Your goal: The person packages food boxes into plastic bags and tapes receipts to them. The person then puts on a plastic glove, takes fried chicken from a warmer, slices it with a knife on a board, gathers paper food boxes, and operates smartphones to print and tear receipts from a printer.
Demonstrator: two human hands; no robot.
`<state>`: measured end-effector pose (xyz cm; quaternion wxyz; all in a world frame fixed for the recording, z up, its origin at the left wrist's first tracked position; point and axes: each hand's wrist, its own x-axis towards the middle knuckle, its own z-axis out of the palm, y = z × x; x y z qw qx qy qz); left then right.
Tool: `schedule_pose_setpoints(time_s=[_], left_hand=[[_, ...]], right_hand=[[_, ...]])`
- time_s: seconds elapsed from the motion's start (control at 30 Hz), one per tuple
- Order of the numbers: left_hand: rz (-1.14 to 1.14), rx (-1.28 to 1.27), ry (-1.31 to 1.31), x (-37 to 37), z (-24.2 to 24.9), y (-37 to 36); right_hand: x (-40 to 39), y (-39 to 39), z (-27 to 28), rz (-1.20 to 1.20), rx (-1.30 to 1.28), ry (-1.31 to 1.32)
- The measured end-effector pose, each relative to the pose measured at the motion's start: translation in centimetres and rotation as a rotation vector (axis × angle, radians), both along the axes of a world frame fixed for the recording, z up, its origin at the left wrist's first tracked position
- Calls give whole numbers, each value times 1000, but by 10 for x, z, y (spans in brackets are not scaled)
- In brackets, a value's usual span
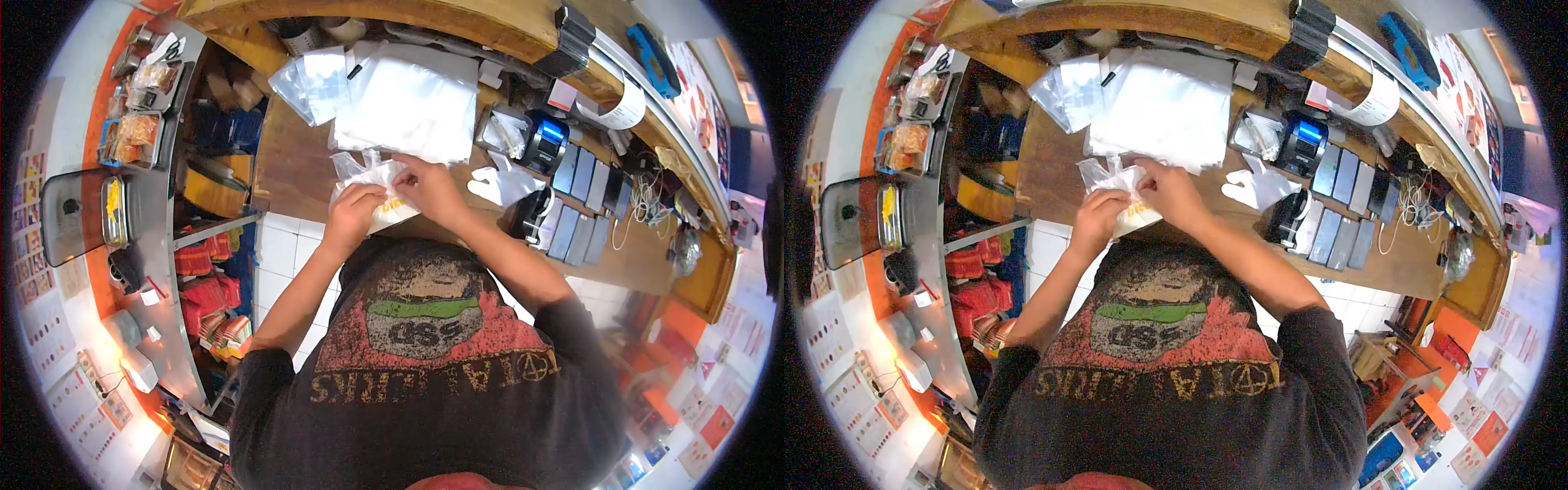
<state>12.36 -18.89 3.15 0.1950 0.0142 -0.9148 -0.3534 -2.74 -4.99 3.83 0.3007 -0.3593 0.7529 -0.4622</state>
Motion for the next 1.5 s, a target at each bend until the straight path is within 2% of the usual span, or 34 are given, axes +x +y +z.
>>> schedule_pose_setpoints(time_s=[0.3,0.37,0.5,0.57,1.0,1.4,1.5], left_hand=[[144,116,5,4,-14,7],[166,137,23,6,-16,6],[180,138,33,7,-14,7],[174,148,33,9,-16,7],[152,138,55,11,-15,6],[157,151,66,8,-16,8],[225,221,40,6,-13,13]], right_hand=[[15,10,6,37,-83,63],[13,11,-3,37,-187,-119],[9,9,-16,105,-300,-136],[5,9,-24,137,-323,-280],[5,3,-29,38,-271,-285],[8,4,-24,76,-254,-285],[12,5,-21,104,-263,-278]])
